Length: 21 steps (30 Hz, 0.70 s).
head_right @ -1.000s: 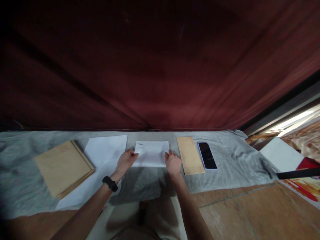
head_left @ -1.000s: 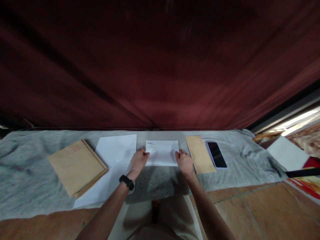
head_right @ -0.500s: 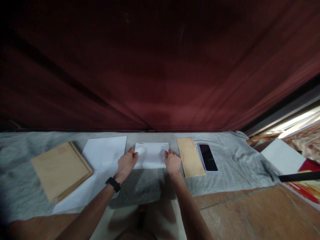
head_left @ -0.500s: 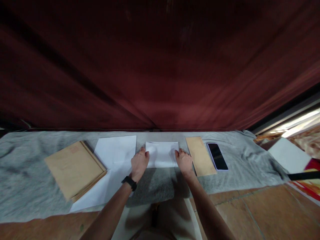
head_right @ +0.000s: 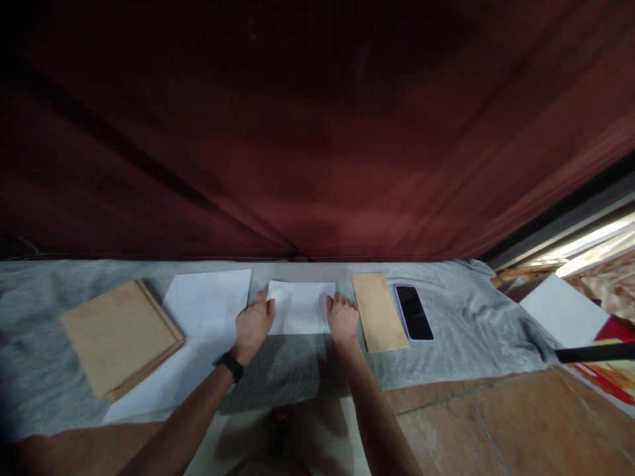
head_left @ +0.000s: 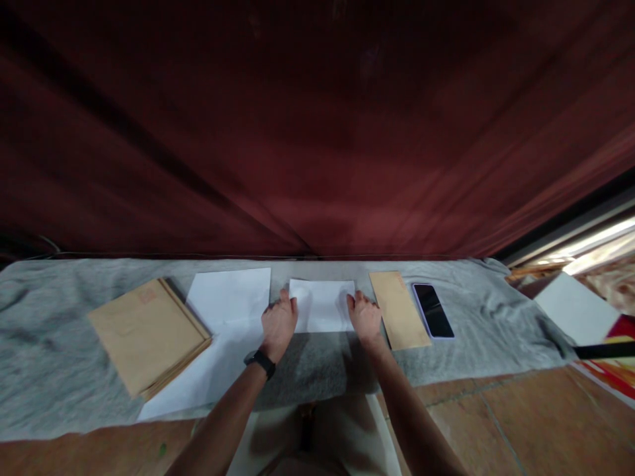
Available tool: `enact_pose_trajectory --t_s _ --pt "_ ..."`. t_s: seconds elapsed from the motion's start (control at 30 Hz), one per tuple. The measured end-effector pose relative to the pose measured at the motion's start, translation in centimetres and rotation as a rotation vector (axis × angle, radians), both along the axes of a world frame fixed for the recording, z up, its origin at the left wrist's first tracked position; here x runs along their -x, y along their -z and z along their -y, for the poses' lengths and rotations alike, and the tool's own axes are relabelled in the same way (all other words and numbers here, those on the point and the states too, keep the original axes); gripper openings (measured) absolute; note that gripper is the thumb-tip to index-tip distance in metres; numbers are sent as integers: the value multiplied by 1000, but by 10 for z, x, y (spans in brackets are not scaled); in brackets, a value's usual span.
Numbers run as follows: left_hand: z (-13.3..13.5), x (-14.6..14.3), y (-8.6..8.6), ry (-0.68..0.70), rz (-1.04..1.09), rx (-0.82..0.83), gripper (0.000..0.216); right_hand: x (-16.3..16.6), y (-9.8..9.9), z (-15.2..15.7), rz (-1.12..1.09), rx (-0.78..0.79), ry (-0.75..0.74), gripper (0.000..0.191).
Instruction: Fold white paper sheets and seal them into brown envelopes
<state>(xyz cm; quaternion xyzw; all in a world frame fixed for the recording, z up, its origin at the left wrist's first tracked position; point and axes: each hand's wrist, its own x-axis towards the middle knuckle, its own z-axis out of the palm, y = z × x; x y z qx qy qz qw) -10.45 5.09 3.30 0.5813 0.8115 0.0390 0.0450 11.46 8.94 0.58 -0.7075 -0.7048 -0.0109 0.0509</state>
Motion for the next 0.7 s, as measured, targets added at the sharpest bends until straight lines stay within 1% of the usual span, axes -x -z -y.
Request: enact_pose_trajectory --t_s 0.2,0.43,0.57,0.7 --pt "0 0 3 8 -3 -8 38 -1 5 -1 -6 -40 -1 36" --pt "0 1 3 28 -16 2 41 -1 8 -2 -23 -72 -14 37" --pt "-1 2 3 60 0 -3 41 0 6 -1 -13 -95 -20 38" --pt "-2 2 3 67 7 -1 41 3 0 3 -4 -147 -20 39"
